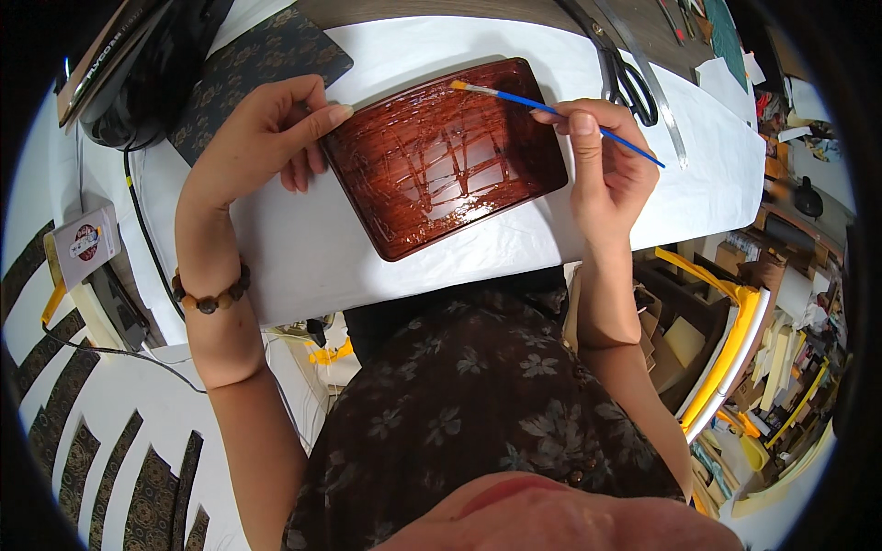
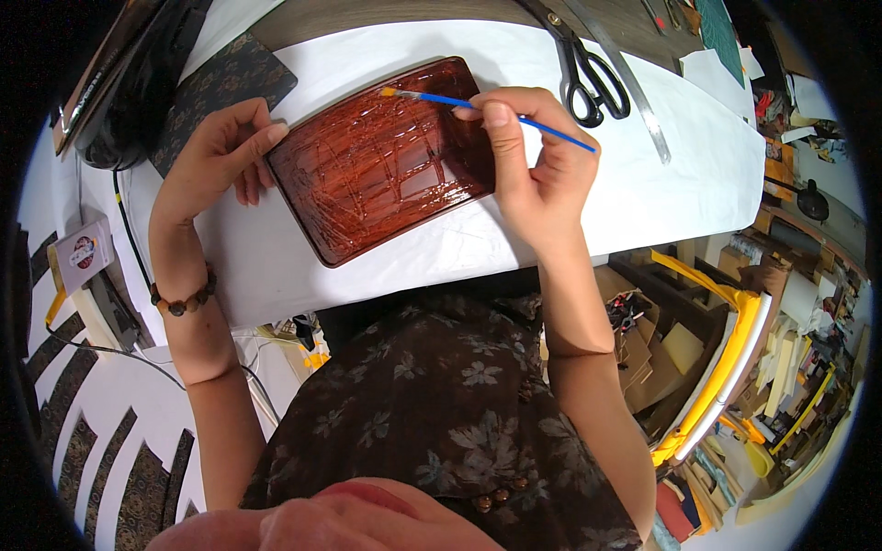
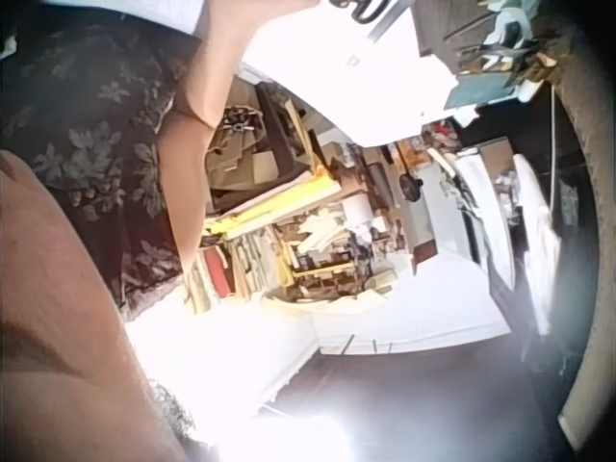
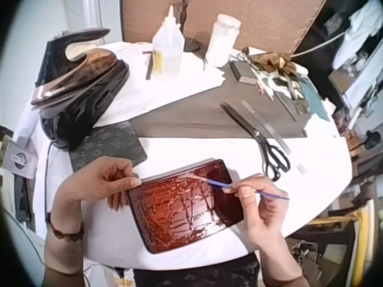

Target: The person uses a small brush to apply a clear finish to the surface of a rectangular wooden object. They then place a patterned fabric piece onto the finished surface and smooth it down with their hands.

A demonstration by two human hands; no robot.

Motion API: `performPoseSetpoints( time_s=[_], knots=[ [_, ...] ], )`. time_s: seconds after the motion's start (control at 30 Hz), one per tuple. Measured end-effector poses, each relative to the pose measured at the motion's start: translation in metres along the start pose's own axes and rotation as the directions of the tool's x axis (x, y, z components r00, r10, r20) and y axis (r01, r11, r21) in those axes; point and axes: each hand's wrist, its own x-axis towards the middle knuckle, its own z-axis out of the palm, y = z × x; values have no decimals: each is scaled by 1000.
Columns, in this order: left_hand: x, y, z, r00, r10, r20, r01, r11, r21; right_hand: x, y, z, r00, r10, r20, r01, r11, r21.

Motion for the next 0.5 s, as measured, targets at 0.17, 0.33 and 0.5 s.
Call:
performPoseSetpoints(
  time_s=[0.17, 0.33, 0.5],
  knots=[
    [-1, 1, 0, 1000, -10, -3, 10, 1000, -3, 0, 3, -11, 998, 32, -58, -35, 998, -50],
    [0, 1, 0, 1000, -13, -1, 13, 1000, -1, -2, -3, -11, 998, -28, -59, 27, 999, -22],
    [0, 0, 0, 1000, -4, -13, 4, 1000, 17, -1, 2, -6, 999, 27, -20, -27, 999, -25]
  ],
)
